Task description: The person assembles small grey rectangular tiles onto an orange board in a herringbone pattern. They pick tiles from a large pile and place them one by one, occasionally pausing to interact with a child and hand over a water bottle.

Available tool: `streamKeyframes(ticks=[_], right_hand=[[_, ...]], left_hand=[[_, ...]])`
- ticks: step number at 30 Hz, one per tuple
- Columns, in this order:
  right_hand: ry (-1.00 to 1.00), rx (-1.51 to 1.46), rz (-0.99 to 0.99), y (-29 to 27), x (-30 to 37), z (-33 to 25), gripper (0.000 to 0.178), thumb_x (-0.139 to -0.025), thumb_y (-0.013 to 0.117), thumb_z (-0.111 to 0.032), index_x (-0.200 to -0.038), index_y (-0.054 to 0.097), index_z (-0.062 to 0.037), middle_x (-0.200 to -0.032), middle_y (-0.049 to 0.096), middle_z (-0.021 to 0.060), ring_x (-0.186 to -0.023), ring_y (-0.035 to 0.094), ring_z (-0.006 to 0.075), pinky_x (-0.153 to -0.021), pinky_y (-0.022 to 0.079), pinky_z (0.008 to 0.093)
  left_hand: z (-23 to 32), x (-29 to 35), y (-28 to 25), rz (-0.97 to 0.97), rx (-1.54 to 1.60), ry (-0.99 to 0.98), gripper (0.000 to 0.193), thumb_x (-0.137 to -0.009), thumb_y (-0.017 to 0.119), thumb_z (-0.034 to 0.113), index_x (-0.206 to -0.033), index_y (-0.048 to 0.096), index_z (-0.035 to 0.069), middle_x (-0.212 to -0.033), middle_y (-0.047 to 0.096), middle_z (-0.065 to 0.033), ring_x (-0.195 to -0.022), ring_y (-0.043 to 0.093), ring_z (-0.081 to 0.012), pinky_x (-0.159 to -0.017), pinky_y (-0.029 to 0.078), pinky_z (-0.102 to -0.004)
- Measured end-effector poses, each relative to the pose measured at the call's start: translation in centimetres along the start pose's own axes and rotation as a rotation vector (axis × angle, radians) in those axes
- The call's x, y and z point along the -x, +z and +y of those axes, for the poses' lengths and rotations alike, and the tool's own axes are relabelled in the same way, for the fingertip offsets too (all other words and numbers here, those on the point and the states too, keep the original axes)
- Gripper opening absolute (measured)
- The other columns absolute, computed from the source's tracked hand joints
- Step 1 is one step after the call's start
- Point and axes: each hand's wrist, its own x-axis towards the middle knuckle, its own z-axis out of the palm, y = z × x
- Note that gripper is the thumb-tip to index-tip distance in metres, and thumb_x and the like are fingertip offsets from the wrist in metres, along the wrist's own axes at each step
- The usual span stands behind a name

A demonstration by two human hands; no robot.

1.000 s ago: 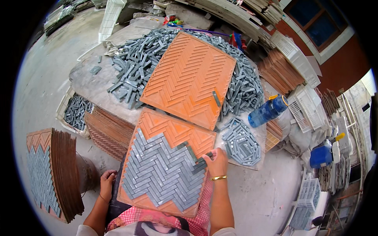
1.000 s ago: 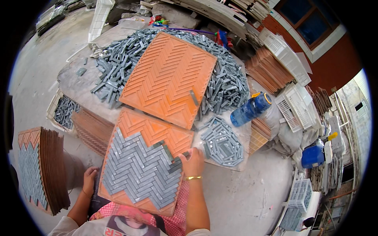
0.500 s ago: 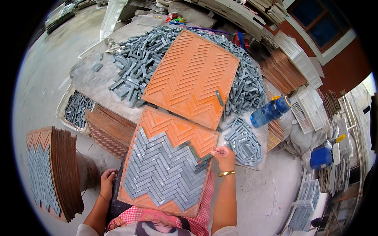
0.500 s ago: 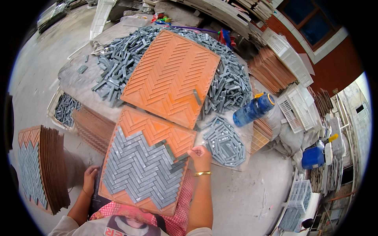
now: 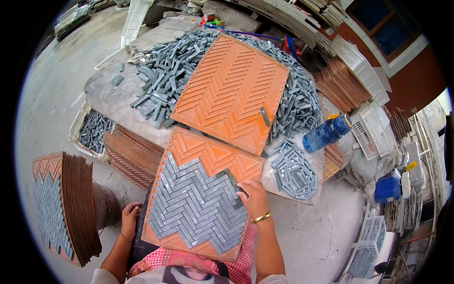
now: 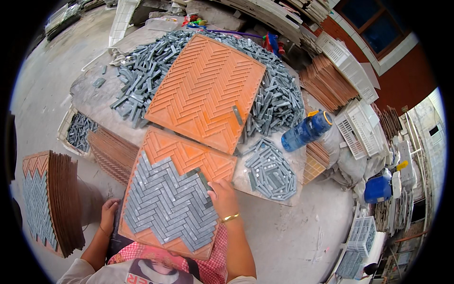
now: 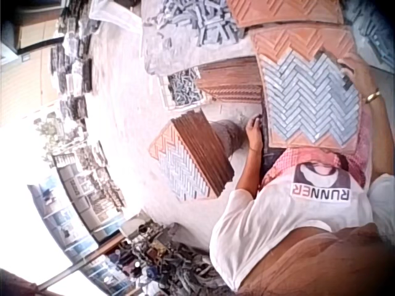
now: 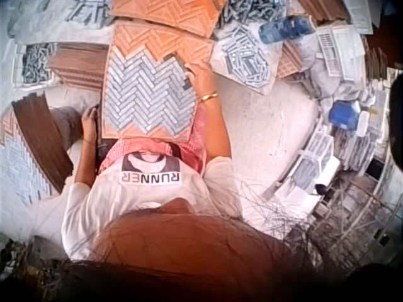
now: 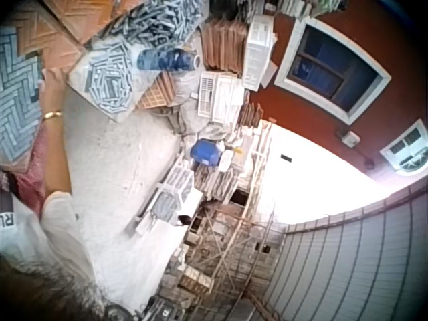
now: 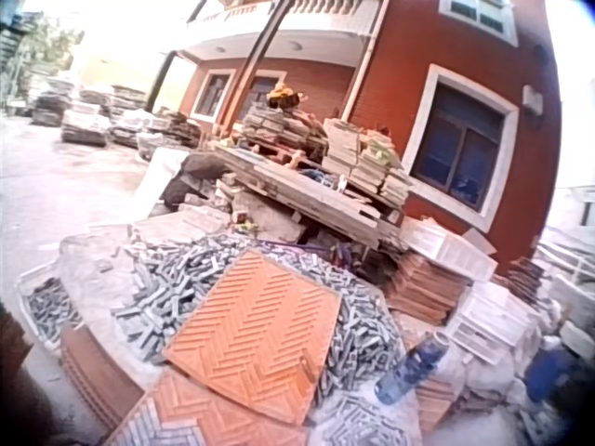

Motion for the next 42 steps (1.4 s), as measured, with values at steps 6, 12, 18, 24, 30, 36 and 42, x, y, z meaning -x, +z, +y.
streamKeyframes(ticks=[6, 12, 18, 24, 30, 36, 42], right_hand=[[0.159, -0.122, -0.146, -0.8, -1.6, -0.4, 0.033, -0.062, 0.073, 0.000, -0.095, 0.064, -0.0022, -0.081, 0.061, 0.0089, -0.069, 0.059, 0.0206, -0.064, 0.048, 0.0303], [0.388, -0.055, 0.041, -2.7, -0.4, 1.8, 0.028, -0.066, 0.073, -0.005, -0.092, 0.062, -0.0024, -0.084, 0.057, 0.0109, -0.070, 0.058, 0.0223, -0.063, 0.047, 0.0326], [0.411, -0.143, 0.060, -1.1, 0.2, 2.1, 0.024, -0.064, 0.074, -0.004, -0.086, 0.063, -0.0031, -0.083, 0.053, 0.0096, -0.067, 0.057, 0.0222, -0.064, 0.047, 0.0326], [0.354, -0.071, 0.069, -0.8, -0.1, 2.6, 0.020, -0.065, 0.073, -0.003, -0.082, 0.064, -0.0025, -0.082, 0.054, 0.0100, -0.065, 0.057, 0.0225, -0.062, 0.047, 0.0329], [0.351, 0.121, 0.041, -0.6, -0.3, 0.4, 0.031, -0.062, 0.075, -0.003, -0.091, 0.063, -0.0034, -0.081, 0.057, 0.0107, -0.063, 0.057, 0.0209, -0.058, 0.048, 0.0298], [0.214, -0.002, 0.152, -0.1, -0.6, -1.3, 0.026, -0.067, 0.073, -0.006, -0.089, 0.059, -0.0040, -0.082, 0.055, 0.0112, -0.070, 0.057, 0.0256, -0.063, 0.046, 0.0365], [0.333, -0.079, 0.029, 1.8, -0.8, -1.3, 0.015, -0.065, 0.073, -0.004, -0.074, 0.061, -0.0027, -0.066, 0.059, 0.0068, -0.059, 0.056, 0.0191, -0.055, 0.045, 0.0287]], left_hand=[[0.4, 0.3, 0.2, -0.002, -0.003, 0.003, 0.018, -0.084, 0.052, 0.007, -0.097, 0.062, 0.000, -0.088, 0.062, -0.0001, -0.076, 0.054, -0.0065, -0.069, 0.043, -0.0193], [1.2, 0.8, 0.5, 0.001, -0.008, -0.016, 0.018, -0.085, 0.052, 0.007, -0.098, 0.062, 0.000, -0.087, 0.062, -0.0005, -0.076, 0.054, -0.0070, -0.070, 0.044, -0.0209], [1.6, 0.6, 0.9, -0.017, 0.020, -0.027, 0.017, -0.086, 0.052, 0.008, -0.097, 0.063, 0.001, -0.084, 0.061, 0.0008, -0.072, 0.053, -0.0065, -0.067, 0.042, -0.0201], [1.2, 0.6, 0.6, -0.007, -0.039, 0.009, 0.017, -0.085, 0.053, 0.009, -0.097, 0.063, 0.000, -0.081, 0.060, 0.0024, -0.069, 0.051, -0.0049, -0.063, 0.040, -0.0186], [0.9, 0.4, 0.7, -0.004, -0.013, 0.001, 0.017, -0.085, 0.052, 0.008, -0.097, 0.062, 0.000, -0.084, 0.060, 0.0007, -0.072, 0.053, -0.0061, -0.065, 0.042, -0.0194], [1.5, 0.8, 0.7, -0.013, 0.010, -0.044, 0.018, -0.085, 0.053, 0.010, -0.098, 0.063, 0.002, -0.085, 0.060, 0.0015, -0.075, 0.053, -0.0062, -0.067, 0.042, -0.0199], [0.9, 0.8, 0.5, -0.011, 0.026, -0.020, 0.018, -0.084, 0.054, 0.010, -0.097, 0.063, 0.002, -0.085, 0.060, 0.0016, -0.076, 0.052, -0.0062, -0.067, 0.041, -0.0195]])
